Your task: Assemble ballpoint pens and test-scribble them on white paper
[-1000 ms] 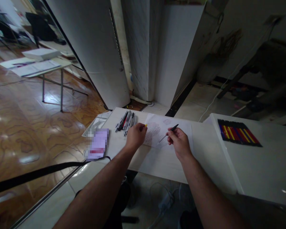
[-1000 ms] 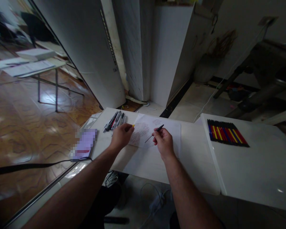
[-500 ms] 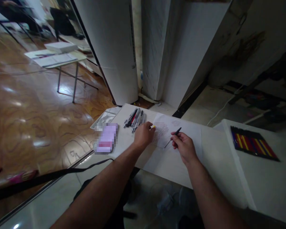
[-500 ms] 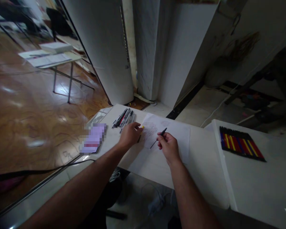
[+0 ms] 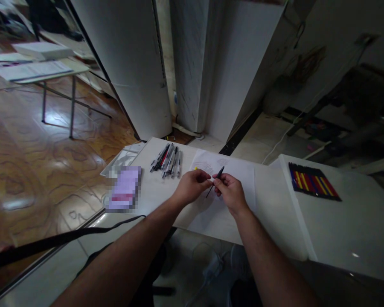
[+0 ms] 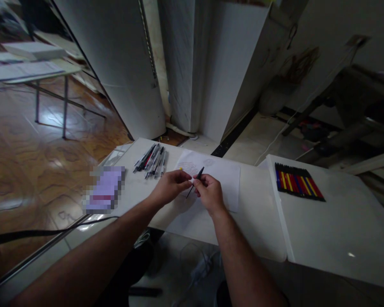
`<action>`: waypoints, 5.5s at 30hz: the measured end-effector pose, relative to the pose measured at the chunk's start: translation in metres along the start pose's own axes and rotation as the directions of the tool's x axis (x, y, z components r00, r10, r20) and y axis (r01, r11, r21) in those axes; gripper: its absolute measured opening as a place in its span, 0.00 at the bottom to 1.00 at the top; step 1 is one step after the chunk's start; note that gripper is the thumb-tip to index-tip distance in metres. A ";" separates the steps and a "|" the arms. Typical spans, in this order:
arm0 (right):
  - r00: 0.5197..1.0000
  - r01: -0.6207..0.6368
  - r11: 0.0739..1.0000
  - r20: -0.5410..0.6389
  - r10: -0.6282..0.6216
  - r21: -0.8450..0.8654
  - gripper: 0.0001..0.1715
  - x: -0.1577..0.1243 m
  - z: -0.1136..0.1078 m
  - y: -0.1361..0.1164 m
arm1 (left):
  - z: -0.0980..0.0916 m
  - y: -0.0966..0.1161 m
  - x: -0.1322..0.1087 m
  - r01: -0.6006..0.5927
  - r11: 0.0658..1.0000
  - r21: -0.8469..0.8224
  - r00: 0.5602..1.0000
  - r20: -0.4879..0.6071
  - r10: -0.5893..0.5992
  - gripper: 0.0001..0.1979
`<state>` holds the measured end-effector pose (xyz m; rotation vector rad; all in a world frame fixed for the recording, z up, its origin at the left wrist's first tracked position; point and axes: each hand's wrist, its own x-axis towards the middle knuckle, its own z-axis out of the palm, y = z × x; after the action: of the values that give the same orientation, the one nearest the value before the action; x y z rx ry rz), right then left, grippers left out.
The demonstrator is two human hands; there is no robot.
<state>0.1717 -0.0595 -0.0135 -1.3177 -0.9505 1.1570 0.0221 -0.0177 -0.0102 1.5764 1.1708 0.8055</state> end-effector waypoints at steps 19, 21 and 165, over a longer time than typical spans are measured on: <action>0.987 0.074 0.983 -0.152 -0.047 0.171 0.20 0.005 0.003 -0.016 | -0.003 0.002 -0.005 -0.066 0.978 0.200 0.995 0.092 0.049 0.05; 0.982 0.091 0.981 -0.177 -0.059 0.174 0.20 0.005 0.002 -0.017 | -0.004 0.004 -0.005 -0.058 0.976 0.210 0.996 0.080 0.042 0.06; 0.993 0.095 0.308 0.070 -0.092 -0.947 0.16 0.005 -0.021 0.002 | -0.038 -0.001 -0.003 0.119 0.698 0.706 0.993 -0.083 -0.086 0.10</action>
<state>0.1929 -0.0590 -0.0176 -2.1441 -1.8524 0.3730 -0.0133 -0.0083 0.0007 2.0903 1.7193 0.2971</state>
